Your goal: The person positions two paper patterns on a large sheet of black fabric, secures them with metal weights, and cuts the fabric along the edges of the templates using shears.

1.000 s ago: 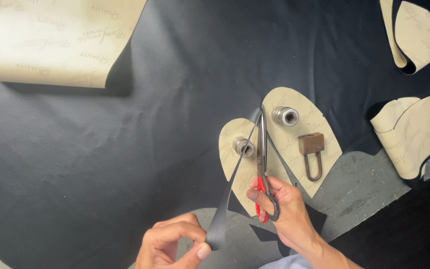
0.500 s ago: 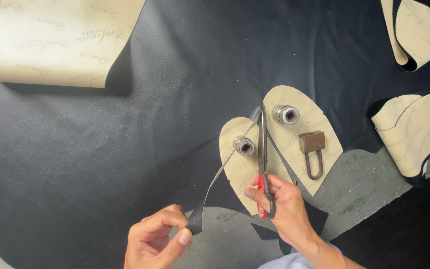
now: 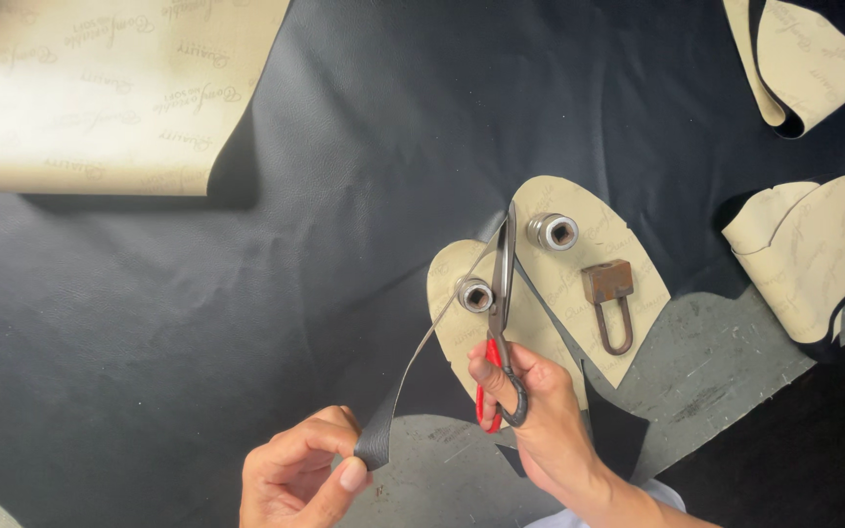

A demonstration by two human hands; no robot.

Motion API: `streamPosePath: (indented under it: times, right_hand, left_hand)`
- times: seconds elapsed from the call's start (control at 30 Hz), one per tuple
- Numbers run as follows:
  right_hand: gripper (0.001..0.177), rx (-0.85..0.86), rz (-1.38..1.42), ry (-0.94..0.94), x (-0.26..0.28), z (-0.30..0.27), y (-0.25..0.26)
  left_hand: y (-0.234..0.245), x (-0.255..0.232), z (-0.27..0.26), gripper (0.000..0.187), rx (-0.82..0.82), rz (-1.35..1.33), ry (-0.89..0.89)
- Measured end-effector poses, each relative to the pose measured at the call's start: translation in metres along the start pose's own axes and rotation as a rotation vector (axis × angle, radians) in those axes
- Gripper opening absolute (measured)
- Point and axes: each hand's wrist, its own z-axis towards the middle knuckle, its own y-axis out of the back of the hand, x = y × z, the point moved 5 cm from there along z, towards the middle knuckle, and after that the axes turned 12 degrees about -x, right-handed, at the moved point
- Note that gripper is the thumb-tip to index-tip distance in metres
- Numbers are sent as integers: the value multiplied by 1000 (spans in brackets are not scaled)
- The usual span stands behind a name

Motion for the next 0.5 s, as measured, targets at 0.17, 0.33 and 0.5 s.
streamPosePath:
  times: [0.17, 0.33, 0.5]
  right_hand:
    - [40, 4, 41, -25, 0, -2, -9]
    - [38, 12, 90, -19, 0, -4, -15]
    - [39, 1, 80, 10, 1, -5, -18]
  left_hand:
    - [1, -1, 3, 3, 25, -16, -44]
    - [4, -2, 1, 4, 6, -31, -53]
    - [5, -7, 6, 3, 44, -50, -96]
